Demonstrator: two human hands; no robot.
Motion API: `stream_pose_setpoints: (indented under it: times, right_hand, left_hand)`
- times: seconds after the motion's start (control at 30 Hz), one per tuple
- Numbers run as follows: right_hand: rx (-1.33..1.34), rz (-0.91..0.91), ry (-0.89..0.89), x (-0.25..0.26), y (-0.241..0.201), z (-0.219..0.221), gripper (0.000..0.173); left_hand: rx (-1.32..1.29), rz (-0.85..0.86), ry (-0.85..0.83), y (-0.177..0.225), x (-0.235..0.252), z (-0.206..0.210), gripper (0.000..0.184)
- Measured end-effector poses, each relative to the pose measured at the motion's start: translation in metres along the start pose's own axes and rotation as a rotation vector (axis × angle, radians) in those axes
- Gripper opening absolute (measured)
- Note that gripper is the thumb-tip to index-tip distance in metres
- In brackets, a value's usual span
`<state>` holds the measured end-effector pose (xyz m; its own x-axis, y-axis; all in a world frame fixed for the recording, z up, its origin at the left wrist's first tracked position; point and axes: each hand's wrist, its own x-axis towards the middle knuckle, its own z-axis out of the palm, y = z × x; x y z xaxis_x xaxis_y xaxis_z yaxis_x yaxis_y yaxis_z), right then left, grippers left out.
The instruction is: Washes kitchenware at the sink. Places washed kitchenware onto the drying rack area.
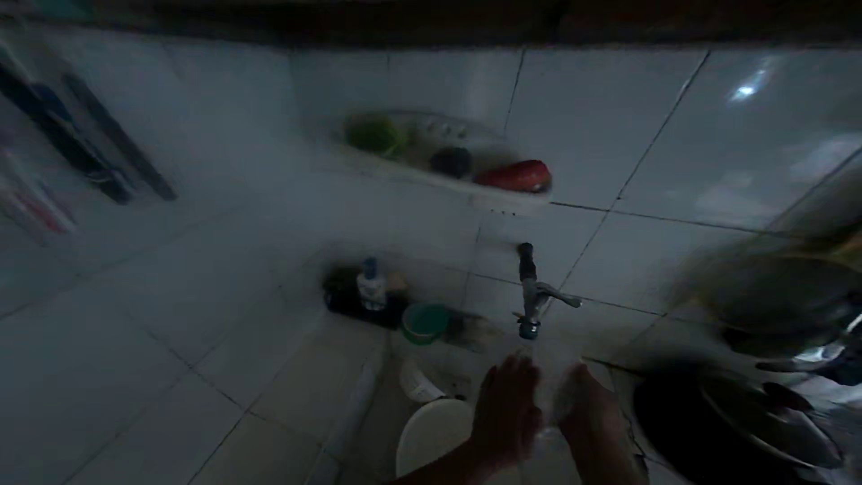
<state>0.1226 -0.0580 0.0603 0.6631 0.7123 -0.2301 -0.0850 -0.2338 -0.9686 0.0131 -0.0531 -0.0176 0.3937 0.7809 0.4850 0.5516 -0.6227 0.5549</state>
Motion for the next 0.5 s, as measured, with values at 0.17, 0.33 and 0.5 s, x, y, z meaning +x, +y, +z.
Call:
stream_pose_setpoints:
  times: [0.17,0.33,0.5]
  right_hand:
    - [0.306,0.119,0.036,0.001,0.021,-0.034,0.038]
    - [0.490,0.064,-0.024,-0.008,0.065,-0.059,0.026]
    - [-0.019,-0.055,-0.145,-0.027,0.050,-0.054,0.032]
  left_hand:
    - [-0.486,-0.577,0.017,-0.028,0.000,-0.005,0.051]
    - [-0.640,-0.754,-0.254,-0.045,0.045,-0.039,0.050]
    - [-0.087,-0.379,-0.595,-0.026,0.082,-0.046,0.045]
